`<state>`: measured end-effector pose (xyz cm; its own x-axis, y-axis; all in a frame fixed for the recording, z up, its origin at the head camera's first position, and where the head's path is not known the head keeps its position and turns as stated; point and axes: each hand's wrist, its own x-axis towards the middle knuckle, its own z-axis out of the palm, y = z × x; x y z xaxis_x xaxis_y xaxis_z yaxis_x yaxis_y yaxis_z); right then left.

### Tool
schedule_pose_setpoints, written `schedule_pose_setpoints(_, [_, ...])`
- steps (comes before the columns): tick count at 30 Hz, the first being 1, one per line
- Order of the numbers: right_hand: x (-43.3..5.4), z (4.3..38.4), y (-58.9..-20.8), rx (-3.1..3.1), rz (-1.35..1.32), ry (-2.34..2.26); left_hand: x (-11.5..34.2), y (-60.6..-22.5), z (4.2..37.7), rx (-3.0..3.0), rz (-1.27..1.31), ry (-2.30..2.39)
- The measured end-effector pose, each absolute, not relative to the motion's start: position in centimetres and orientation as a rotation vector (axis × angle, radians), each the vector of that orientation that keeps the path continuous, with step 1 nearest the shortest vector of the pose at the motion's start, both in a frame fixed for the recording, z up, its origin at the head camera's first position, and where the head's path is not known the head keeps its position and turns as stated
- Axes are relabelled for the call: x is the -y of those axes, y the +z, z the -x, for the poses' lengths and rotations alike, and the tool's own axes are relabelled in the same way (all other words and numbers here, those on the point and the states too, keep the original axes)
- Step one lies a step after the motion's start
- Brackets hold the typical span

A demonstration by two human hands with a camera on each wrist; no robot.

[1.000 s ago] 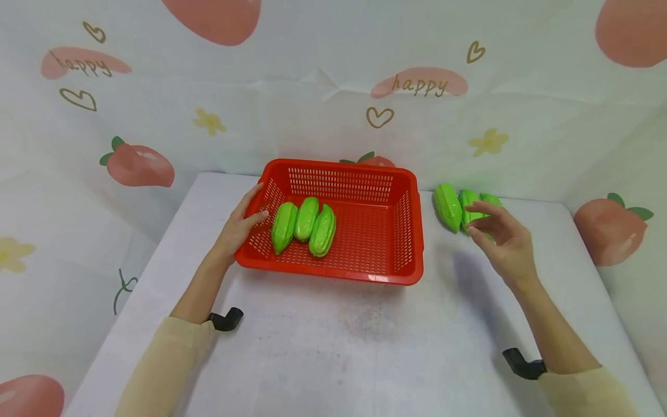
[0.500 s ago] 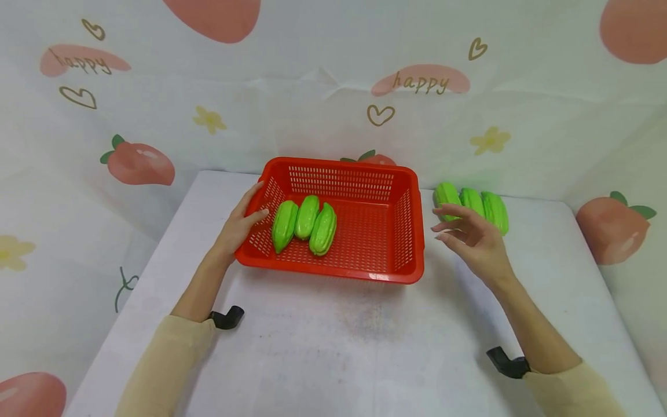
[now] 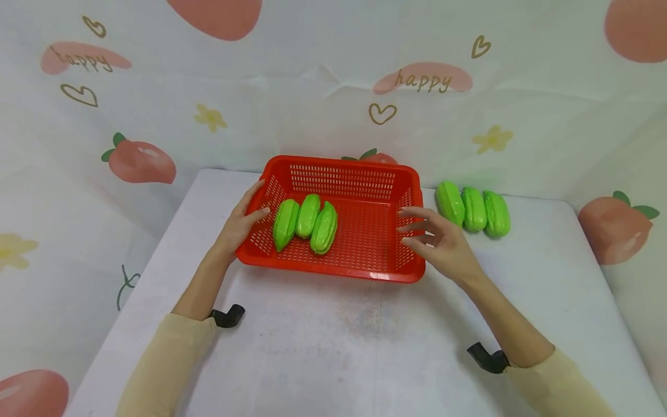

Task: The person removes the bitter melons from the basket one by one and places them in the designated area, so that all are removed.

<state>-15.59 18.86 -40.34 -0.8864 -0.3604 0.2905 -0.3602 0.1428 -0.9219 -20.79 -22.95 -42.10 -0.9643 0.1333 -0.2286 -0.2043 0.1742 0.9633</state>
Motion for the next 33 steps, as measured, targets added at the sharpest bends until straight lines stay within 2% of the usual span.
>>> schedule_pose_setpoints(33, [-14.2, 16.8, -39.7, -2.464, 0.590, -1.709, 23.3, -43.1, 20.9, -2.205, 0.027, 1.890])
